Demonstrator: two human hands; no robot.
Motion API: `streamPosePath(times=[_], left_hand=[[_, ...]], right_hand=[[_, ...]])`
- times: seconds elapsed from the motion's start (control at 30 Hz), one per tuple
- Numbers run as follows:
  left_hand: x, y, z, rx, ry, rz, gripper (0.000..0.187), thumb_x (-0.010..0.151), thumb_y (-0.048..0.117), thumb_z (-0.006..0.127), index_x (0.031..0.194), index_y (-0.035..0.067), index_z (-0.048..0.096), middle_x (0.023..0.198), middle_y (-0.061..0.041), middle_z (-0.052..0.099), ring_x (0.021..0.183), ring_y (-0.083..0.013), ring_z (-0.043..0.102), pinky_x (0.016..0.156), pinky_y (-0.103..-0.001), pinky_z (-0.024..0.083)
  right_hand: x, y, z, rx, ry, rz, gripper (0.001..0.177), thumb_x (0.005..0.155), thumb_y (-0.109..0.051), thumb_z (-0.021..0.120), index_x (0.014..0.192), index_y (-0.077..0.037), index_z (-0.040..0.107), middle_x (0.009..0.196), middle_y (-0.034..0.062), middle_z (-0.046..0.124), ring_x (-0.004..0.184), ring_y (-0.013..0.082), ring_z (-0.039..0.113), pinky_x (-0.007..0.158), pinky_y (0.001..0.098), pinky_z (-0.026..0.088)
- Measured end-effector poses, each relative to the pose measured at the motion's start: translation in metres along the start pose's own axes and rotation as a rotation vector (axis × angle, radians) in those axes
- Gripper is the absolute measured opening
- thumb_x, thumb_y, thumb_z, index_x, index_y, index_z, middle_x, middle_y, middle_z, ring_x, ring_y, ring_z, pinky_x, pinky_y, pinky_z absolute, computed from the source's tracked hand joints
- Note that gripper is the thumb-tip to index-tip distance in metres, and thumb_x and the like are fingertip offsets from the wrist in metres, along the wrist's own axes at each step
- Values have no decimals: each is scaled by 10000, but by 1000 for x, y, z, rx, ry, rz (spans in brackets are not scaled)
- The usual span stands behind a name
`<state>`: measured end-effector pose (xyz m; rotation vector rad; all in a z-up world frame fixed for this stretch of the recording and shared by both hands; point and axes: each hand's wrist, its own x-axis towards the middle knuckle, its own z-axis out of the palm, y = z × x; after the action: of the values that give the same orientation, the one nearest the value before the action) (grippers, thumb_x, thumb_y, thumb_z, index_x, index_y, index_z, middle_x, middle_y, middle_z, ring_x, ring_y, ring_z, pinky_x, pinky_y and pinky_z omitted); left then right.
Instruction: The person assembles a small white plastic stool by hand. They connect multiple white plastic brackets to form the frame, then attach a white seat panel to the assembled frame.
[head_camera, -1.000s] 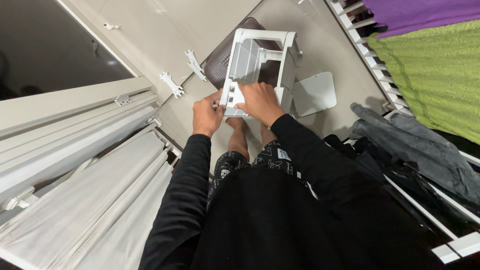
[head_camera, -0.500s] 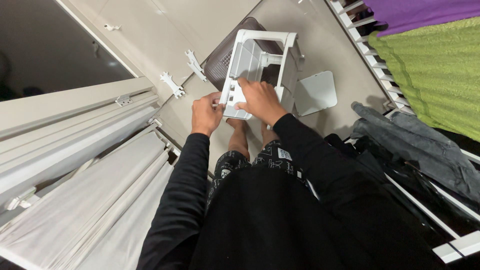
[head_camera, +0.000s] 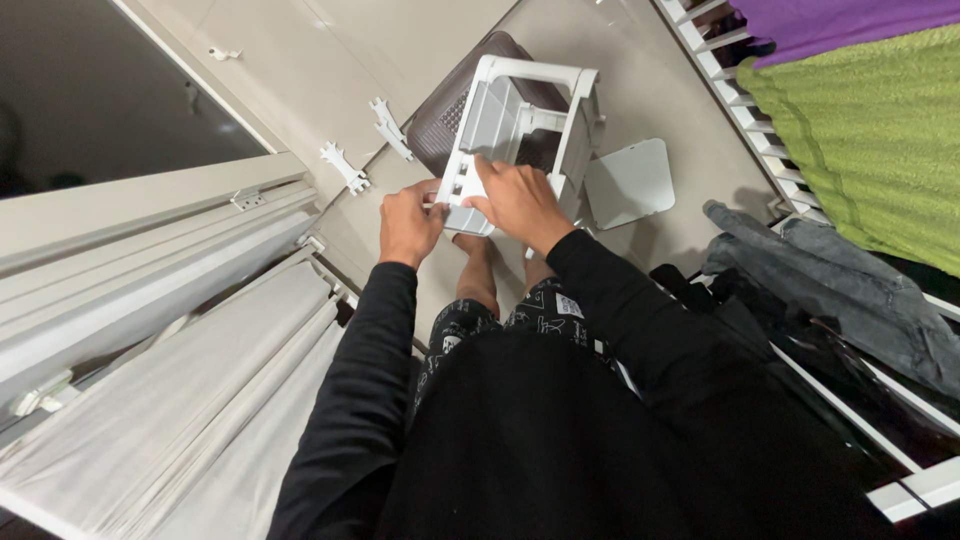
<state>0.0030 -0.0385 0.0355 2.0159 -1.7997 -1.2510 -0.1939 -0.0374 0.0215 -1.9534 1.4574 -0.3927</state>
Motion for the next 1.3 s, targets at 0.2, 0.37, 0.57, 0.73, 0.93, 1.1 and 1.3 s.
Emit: streamPosePath(times=[0.2, 0.37, 0.57, 0.73, 0.93, 1.1, 1.3], left_hand=[[-3, 9, 5, -11, 4, 12, 312, 816, 67, 747, 1118, 143, 777, 893, -126, 775, 760, -285, 757, 780, -380, 588], [-15, 23, 1, -19, 104, 93, 333, 806, 84, 737, 1131, 140, 779, 919, -126, 786, 726, -285, 752, 766, -375, 587], [-29, 32, -5, -79, 288, 280, 341, 857, 103, 727, 1195, 116, 768, 1132, -179, 747, 1114, -323, 723, 752, -363, 608], [-29, 26, 6, -158, 218, 376, 278, 897, 169, 784, 1165, 97, 769, 1163, -161, 782, 1233, -358, 665, 876, -414, 580], [-34, 8, 33, -200, 30, 144, 295, 900, 211, 748, 1185, 141, 770, 1183, -177, 728, 1092, -309, 716, 834, -398, 589], [-17, -37, 53, -142, 231, 31, 325, 902, 249, 780, 1197, 115, 758, 1163, -157, 749, 934, -284, 716, 871, -390, 570], [32, -101, 51, -270, 386, -152, 410, 933, 300, 777, 1242, 55, 665, 1116, -130, 738, 980, -259, 707, 872, -377, 564]], right_hand=[[0, -1, 4, -29, -18, 43, 596, 861, -388, 791, 1242, 36, 617, 913, 224, 708, 796, 434, 694, 668, 513, 547], [-5, 5, -4, 167, 121, 18, 509, 807, -320, 830, 1170, -10, 654, 960, 193, 726, 887, 400, 702, 770, 483, 555], [-7, 9, -9, 680, 164, 179, 395, 922, -308, 802, 1138, 1, 684, 1033, 138, 777, 956, 234, 749, 838, 352, 575], [-5, 15, 13, 1170, 173, 535, 351, 978, -282, 716, 1122, 36, 681, 990, 117, 764, 864, 121, 686, 752, 259, 545], [-19, 46, 51, 843, 209, 517, 345, 908, -201, 781, 1118, 42, 655, 1012, 146, 761, 924, 168, 702, 812, 282, 547], [-29, 108, 67, 735, 255, 595, 291, 961, -162, 692, 1169, 35, 643, 1103, 136, 750, 1018, 182, 721, 877, 304, 564], [-56, 165, 76, 776, 123, 635, 292, 985, -101, 649, 1238, 38, 606, 1210, 144, 722, 1118, 187, 692, 965, 311, 539]])
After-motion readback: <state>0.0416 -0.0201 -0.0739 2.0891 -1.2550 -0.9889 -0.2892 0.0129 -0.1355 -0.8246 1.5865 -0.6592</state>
